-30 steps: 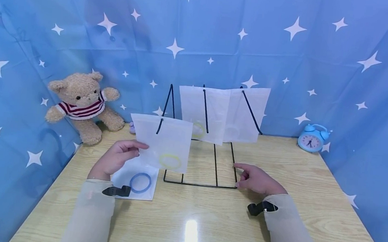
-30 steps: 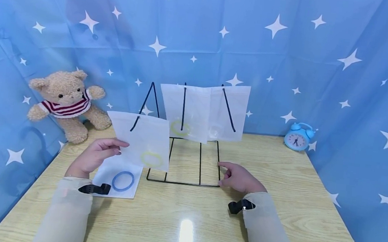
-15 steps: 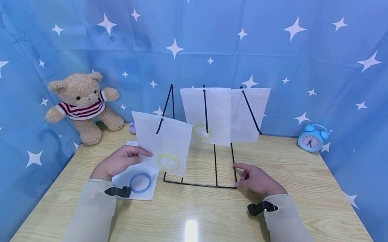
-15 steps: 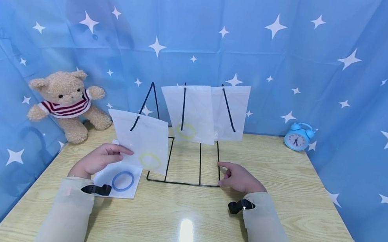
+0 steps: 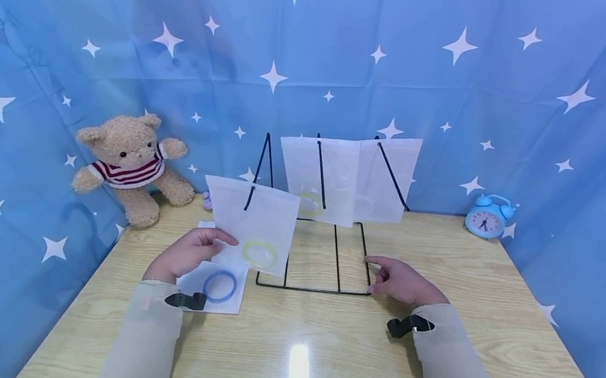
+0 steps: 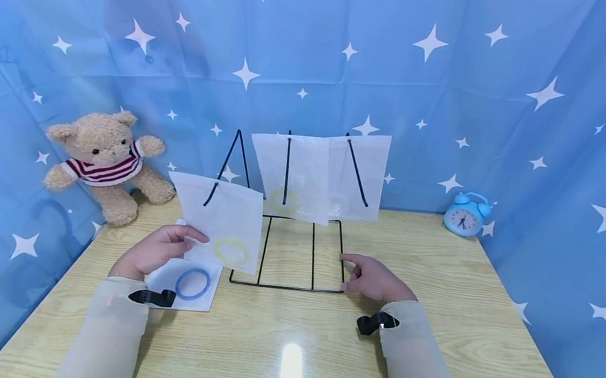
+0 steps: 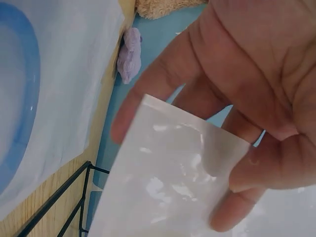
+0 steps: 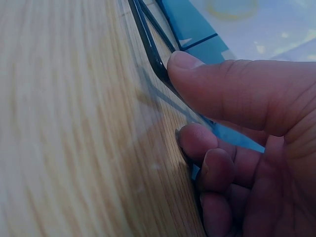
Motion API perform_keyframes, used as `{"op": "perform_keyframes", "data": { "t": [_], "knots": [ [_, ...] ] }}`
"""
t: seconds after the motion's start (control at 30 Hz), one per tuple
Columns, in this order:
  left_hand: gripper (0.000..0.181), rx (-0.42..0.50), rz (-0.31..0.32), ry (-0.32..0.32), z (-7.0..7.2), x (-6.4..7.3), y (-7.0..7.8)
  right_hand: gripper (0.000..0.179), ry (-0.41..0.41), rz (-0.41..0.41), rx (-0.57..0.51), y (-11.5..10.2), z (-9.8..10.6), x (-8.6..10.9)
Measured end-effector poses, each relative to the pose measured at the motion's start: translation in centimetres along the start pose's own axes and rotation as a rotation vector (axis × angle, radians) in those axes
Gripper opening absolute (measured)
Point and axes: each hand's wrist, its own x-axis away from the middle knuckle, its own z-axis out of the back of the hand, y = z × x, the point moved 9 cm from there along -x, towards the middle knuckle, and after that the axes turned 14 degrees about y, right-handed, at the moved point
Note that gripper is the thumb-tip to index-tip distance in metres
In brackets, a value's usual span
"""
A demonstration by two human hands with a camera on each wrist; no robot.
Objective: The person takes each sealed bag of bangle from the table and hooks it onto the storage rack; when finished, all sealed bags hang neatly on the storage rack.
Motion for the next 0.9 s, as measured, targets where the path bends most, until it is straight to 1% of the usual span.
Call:
{"op": "perform_keyframes", "data": {
  "t": [0.13, 0.27, 0.5, 0.73, 0.9],
  "knots": [
    [0.029, 0.039, 0.049, 0.000, -0.21, 0.04, -0.38, 0.077, 0.001, 0.011, 0.003, 0.09, -0.05, -0.04],
    [0.031, 0.096, 0.077, -0.003, -0.44, 0.06, -0.47, 0.077, 0.002, 0.020, 0.006, 0.11, -0.04, -0.11],
    [0.032, 0.112, 0.041, 0.019, -0.40, -0.04, -0.13, 0.077, -0.004, 0.019, 0.003, 0.13, -0.03, -0.15],
    [0.034, 0.131, 0.058, 0.033, -0.38, -0.10, -0.10, 0.077, -0.001, 0.022, 0.002, 0.19, -0.05, -0.18],
    [0.035, 0.124, 0.057, 0.056, -0.25, -0.30, -0.09, 0.077, 0.001, 0.020, 0.008, 0.08, -0.03, -0.08]
  ]
}}
